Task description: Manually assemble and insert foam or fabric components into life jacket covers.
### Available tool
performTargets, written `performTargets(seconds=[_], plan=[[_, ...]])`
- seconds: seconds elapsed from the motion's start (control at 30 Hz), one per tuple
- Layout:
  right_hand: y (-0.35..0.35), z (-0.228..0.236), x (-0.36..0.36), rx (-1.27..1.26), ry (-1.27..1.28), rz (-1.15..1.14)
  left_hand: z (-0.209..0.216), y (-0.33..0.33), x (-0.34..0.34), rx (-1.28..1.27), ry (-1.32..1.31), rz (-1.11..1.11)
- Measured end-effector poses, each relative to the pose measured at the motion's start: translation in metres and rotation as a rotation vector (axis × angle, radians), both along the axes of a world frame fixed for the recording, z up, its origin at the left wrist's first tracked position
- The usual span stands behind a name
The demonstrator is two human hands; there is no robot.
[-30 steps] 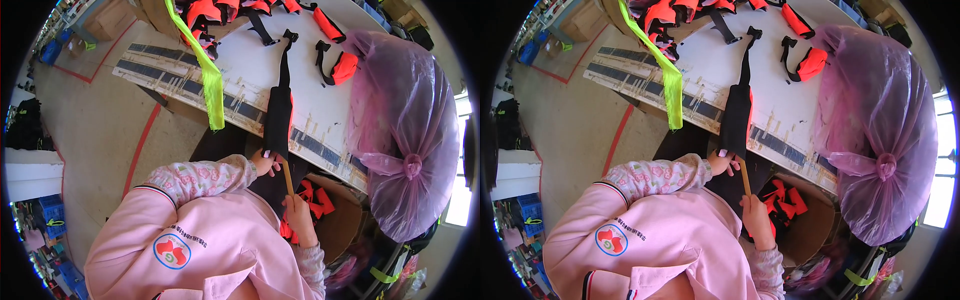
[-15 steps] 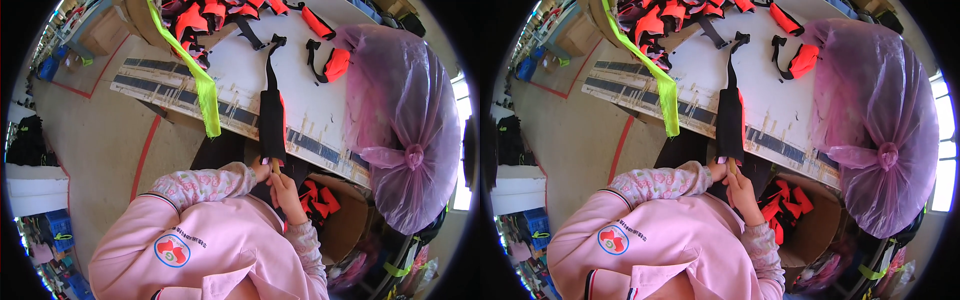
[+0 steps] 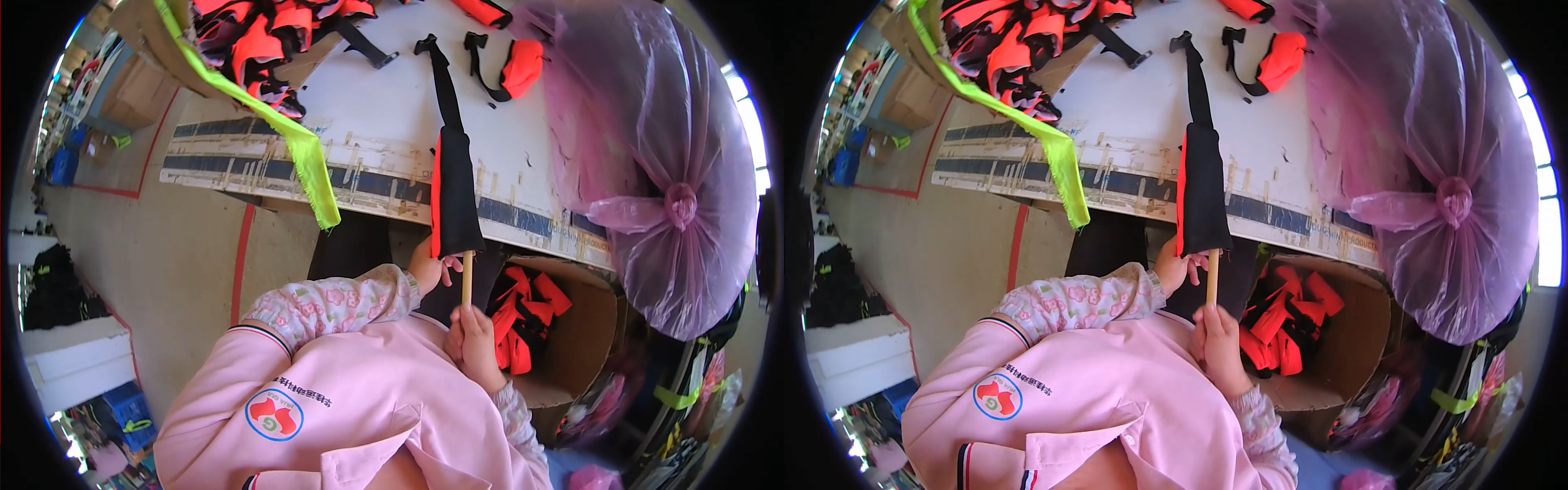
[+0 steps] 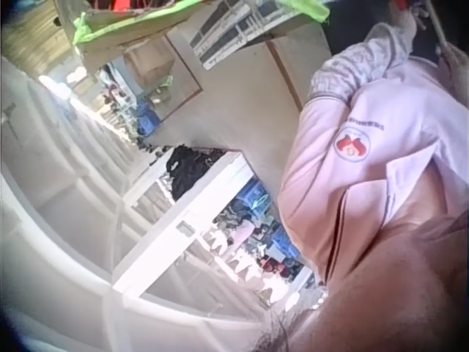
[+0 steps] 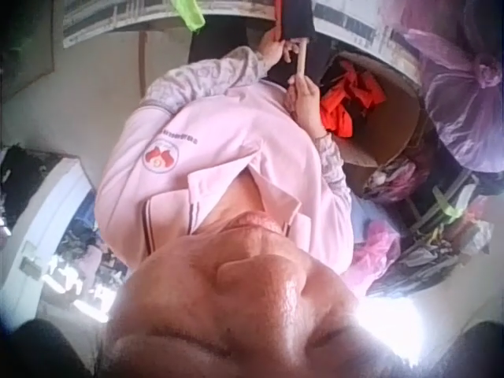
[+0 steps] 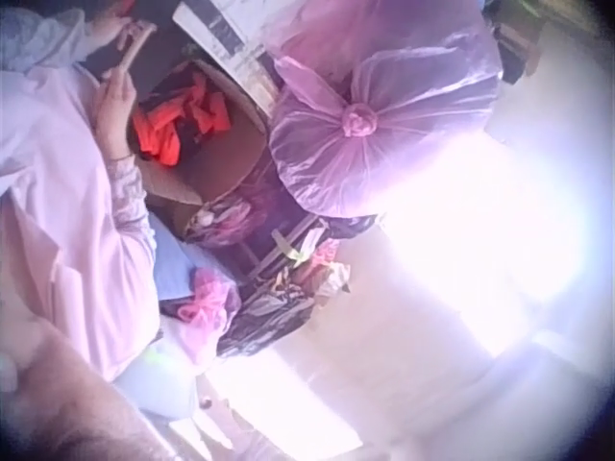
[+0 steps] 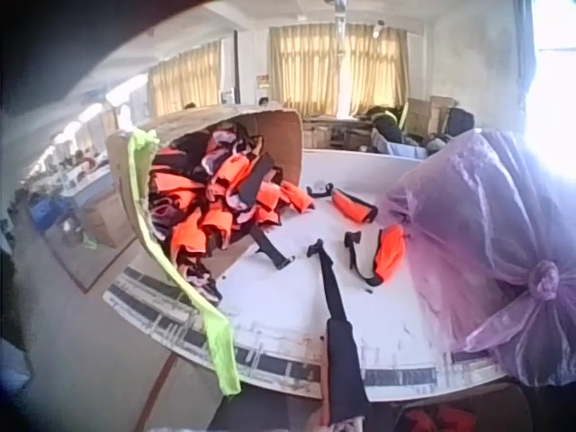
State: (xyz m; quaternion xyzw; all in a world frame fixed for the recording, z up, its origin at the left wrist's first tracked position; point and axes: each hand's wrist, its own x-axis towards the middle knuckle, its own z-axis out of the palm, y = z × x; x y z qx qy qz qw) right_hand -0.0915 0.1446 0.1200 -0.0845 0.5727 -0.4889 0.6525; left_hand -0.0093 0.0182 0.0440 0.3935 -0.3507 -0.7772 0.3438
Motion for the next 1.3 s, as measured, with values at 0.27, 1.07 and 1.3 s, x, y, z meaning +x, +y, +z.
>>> performTargets(seconds=[0.27,1.07,1.3], plan=[[-0.057,-0.030,0.013,-0.086,-0.064,-0.078,-0.038,-0.013,0.004,-0.033,-0.103,-0.182],[-0.057,-0.028,-0.033,-0.101,0.416,0.353,-0.023,-0.021,0.010,0.023,-0.284,-0.341],[-0.040,-0.026,-0.061,-0.347,0.853,0.359,0.013,-0.026,0.016,0.025,-0.293,-0.195]])
